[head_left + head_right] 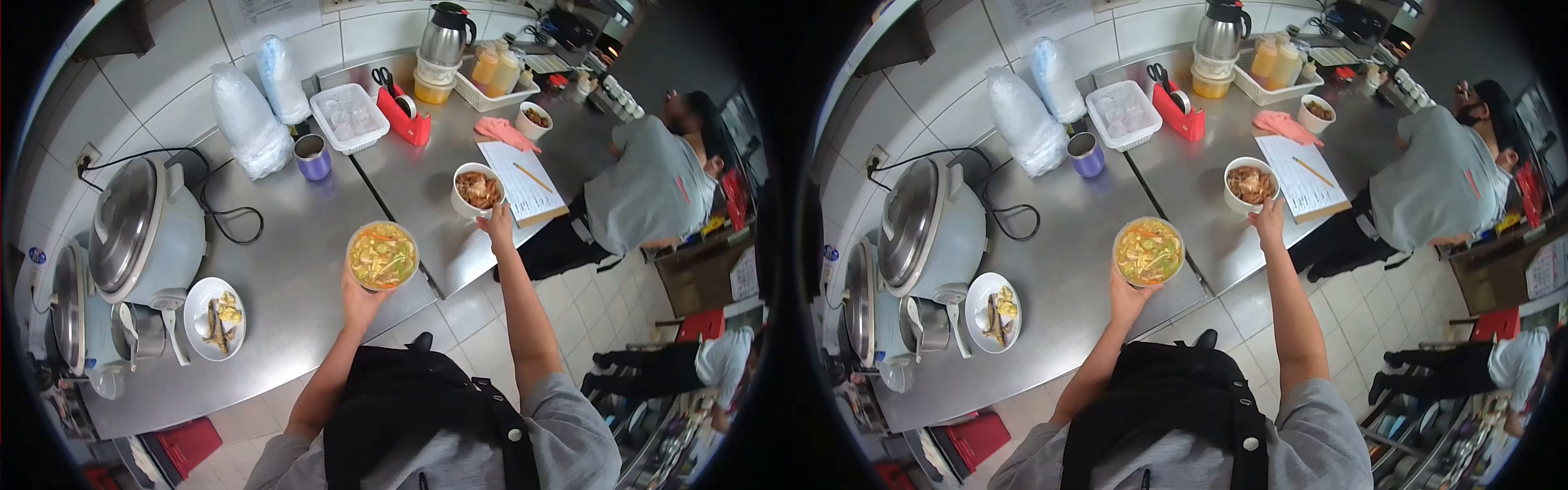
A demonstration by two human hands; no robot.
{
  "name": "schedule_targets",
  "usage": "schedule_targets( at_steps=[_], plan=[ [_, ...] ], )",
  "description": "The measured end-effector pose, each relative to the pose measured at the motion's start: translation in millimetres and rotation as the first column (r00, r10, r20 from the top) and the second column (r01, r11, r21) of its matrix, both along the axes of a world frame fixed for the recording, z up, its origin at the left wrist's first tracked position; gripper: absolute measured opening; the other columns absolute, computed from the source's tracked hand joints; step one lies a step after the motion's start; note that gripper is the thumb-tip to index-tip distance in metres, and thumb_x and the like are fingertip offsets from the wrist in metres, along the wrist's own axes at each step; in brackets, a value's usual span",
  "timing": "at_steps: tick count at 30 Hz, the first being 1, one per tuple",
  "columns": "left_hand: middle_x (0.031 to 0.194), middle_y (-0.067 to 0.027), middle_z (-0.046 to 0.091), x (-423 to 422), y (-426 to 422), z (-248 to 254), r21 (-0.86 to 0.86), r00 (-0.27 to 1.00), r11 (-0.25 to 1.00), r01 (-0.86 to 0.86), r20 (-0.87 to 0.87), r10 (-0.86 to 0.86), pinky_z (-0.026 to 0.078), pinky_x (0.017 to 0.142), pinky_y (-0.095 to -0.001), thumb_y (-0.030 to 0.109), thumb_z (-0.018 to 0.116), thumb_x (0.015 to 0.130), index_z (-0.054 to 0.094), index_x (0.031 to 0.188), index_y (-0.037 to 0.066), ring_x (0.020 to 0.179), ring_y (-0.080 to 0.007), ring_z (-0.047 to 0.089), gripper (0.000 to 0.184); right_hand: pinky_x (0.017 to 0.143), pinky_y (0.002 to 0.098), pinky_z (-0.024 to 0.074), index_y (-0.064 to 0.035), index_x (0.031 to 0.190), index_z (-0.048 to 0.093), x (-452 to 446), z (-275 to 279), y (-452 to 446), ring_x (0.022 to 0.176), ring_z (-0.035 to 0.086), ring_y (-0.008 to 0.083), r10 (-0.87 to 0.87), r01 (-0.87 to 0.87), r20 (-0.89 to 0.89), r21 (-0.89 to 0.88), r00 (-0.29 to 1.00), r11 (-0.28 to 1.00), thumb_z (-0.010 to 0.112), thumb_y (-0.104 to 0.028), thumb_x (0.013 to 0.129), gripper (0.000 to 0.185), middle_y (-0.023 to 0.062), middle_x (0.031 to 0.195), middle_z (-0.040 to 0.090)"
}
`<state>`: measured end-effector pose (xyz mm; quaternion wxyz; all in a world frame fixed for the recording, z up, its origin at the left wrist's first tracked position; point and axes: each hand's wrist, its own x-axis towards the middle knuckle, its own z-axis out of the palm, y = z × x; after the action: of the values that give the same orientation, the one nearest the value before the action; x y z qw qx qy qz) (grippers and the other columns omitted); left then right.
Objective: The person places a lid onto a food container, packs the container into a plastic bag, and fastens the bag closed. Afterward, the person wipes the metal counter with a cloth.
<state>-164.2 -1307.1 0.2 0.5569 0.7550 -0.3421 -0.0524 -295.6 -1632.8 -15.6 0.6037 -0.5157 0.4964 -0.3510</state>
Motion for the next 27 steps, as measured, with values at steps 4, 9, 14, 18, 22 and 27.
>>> schedule_targets(
  at_steps=[4,9,14,18,22,27],
  plan=[
    [0.128,-0.0160,0.054,-4.0,-28.6,8.7,-0.026,0.996,0.997,-0.074,-0.047,0.072,0.041,0.102,-0.0403,0.007,0.091,0.050,0.041,0.133,0.000,0.118,-0.0321,0.053,0.097,0.049,0.0270,0.0546,0.0042,0.142,0.032,-0.3,5.9,-37.6,0.061,0.067,0.0210,0.149,-0.161,-0.103,-0.115,0.983,0.980,0.039,-0.019,0.100,0.049,0.0194,0.098,0.062],
    [0.129,-0.0156,0.053,1.0,-68.3,16.2,0.001,0.990,0.991,-0.133,-0.047,0.133,0.041,0.103,-0.0400,0.007,0.091,0.051,0.039,0.136,0.000,0.119,-0.0316,0.052,0.100,0.052,0.0268,0.0566,0.0001,0.121,0.058,12.8,13.9,-58.0,0.061,0.065,0.0158,0.291,-0.304,-0.112,-0.137,0.950,0.943,0.040,-0.011,0.098,0.031,0.0113,0.086,0.066],
    [0.130,-0.0163,0.052,-1.3,-102.8,17.2,-0.034,0.985,0.987,-0.159,-0.077,0.156,0.041,0.104,-0.0379,0.008,0.091,0.051,0.034,0.140,-0.001,0.121,-0.0314,0.052,0.105,0.052,0.0266,0.0546,-0.0007,0.121,0.059,15.5,31.9,-99.7,0.063,0.065,0.0155,0.456,-0.476,-0.238,-0.032,0.858,0.879,0.044,-0.020,0.099,0.033,0.0098,0.091,0.066],
    [0.133,-0.0181,0.050,2.9,-122.3,5.4,-0.003,0.971,0.977,-0.214,-0.109,0.212,0.039,0.105,-0.0379,0.010,0.092,0.051,0.027,0.144,-0.004,0.124,-0.0313,0.050,0.114,0.051,0.0277,0.0505,-0.0009,0.117,0.060,21.5,53.2,-170.7,0.060,0.064,0.0159,0.537,-0.582,-0.321,-0.061,0.781,0.811,0.051,-0.032,0.096,0.039,0.0099,0.089,0.065],
    [0.142,-0.0236,0.041,-12.1,-144.7,-10.3,0.007,0.951,0.955,-0.297,-0.092,0.296,0.034,0.110,-0.0388,0.019,0.092,0.057,0.011,0.148,-0.009,0.131,-0.0331,0.043,0.125,0.065,0.0324,0.0522,-0.0044,0.116,0.063,32.0,52.1,-280.1,0.075,0.067,0.0193,0.564,-0.627,-0.398,-0.039,0.724,0.778,0.060,-0.034,0.091,0.039,0.0082,0.100,0.067],
    [0.147,-0.0248,0.032,-68.2,-168.8,-30.2,0.096,0.801,0.795,-0.599,0.083,0.593,0.027,0.113,-0.0406,0.019,0.086,0.068,0.018,0.146,-0.009,0.135,-0.0352,0.034,0.107,0.088,0.0382,0.0497,-0.0032,0.130,0.050,21.6,3.8,-380.9,0.105,0.059,0.0273,0.347,-0.943,-0.914,-0.098,0.212,0.317,0.073,-0.038,0.080,0.065,0.0162,0.126,0.055]
  ],
)
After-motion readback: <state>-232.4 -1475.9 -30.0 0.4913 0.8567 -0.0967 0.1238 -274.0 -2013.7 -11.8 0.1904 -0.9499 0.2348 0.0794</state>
